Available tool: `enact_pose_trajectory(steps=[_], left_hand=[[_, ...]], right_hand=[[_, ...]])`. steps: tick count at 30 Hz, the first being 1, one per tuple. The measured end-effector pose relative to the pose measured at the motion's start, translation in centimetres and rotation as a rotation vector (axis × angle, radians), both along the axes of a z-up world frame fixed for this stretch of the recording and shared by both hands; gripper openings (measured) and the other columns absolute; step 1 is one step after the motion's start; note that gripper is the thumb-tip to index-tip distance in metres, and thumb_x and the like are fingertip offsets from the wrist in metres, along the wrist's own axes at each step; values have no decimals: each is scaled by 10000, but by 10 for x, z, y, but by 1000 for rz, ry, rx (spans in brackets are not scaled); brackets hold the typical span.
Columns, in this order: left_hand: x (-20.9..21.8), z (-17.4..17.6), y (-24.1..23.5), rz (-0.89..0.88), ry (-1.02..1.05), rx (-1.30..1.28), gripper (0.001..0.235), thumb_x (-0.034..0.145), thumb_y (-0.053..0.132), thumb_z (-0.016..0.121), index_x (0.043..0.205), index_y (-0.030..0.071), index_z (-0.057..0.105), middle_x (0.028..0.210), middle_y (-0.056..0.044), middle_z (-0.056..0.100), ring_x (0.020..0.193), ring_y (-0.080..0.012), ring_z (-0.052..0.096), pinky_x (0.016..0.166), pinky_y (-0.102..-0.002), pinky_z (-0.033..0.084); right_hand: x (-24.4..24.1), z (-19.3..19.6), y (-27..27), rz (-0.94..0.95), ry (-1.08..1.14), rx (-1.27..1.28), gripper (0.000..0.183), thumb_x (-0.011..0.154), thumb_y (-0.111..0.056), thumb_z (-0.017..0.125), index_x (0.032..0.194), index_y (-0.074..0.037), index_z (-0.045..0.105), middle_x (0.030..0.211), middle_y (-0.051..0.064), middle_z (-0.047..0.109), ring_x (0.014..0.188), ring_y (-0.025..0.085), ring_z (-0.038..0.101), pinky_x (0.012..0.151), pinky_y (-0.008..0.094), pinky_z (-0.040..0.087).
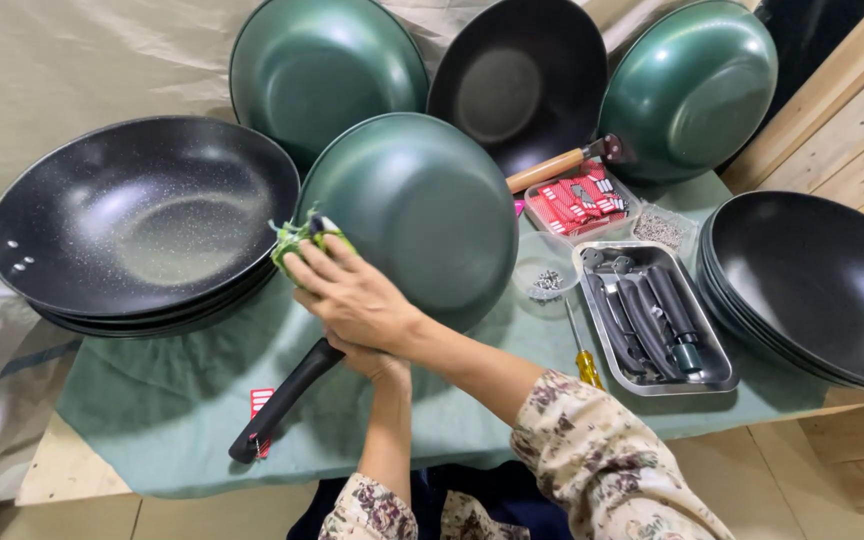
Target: Attaching a handle to a pan using a screwdriver, cleaning the pan surface with a cloth, and sorting screws.
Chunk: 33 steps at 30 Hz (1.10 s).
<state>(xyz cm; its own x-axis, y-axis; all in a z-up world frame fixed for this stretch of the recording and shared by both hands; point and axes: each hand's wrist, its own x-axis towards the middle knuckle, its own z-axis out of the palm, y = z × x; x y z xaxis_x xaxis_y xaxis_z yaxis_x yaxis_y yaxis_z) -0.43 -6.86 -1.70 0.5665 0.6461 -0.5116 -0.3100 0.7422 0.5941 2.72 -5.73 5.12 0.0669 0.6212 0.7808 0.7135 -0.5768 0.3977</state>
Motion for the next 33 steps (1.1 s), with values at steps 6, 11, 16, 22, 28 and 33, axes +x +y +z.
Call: enact_pose_trajectory(steps=[6,11,16,22,28,33], left_hand=[[5,-2,-4,-18,-16,36,598,868,681,682,1065,116,659,1100,-60,626,1064,-210,629,853,-434,536],[5,-4,-4,36,-37,65,527,903,598,693,1026,87,657,977,-56,597,949,-185,613,800,-382,551],[-2,1,0,94,-96,-139,347,831,416,622,981,103,616,1007,-22,660,932,-196,638,812,-353,528],[-1,2,2,72,-113,-151,324,837,421,616,977,130,594,992,-9,650,936,-191,632,824,-362,529],[-4,27,-3,80,38,-108,578,742,613,786,985,115,621,1023,-83,639,1006,-179,641,873,-390,521],[3,8,-3,86,40,-129,682,751,639,789,1137,109,601,1156,-91,632,1097,-199,628,960,-411,514]], right_hand=[[49,30,14,-131,19,-75,152,775,-287,744,869,-170,774,1179,140,609,1148,388,549,1027,674,384],[126,61,-17,-341,184,16,211,800,-518,692,883,-329,731,1062,-3,596,1048,300,545,836,583,422],[115,145,-67,-547,878,33,352,948,-561,485,1119,-372,728,1214,-11,596,1208,286,534,878,634,430],[142,120,-143,-488,1173,497,483,869,-550,485,1237,-345,722,1421,-58,622,1345,171,526,1086,356,373],[158,37,-194,-476,1074,915,407,917,-672,553,1178,-419,736,1199,-48,732,1233,248,625,1089,413,457],[68,36,-134,-199,228,634,277,1011,-208,683,1284,-218,728,1397,151,610,1255,338,603,1056,427,450]])
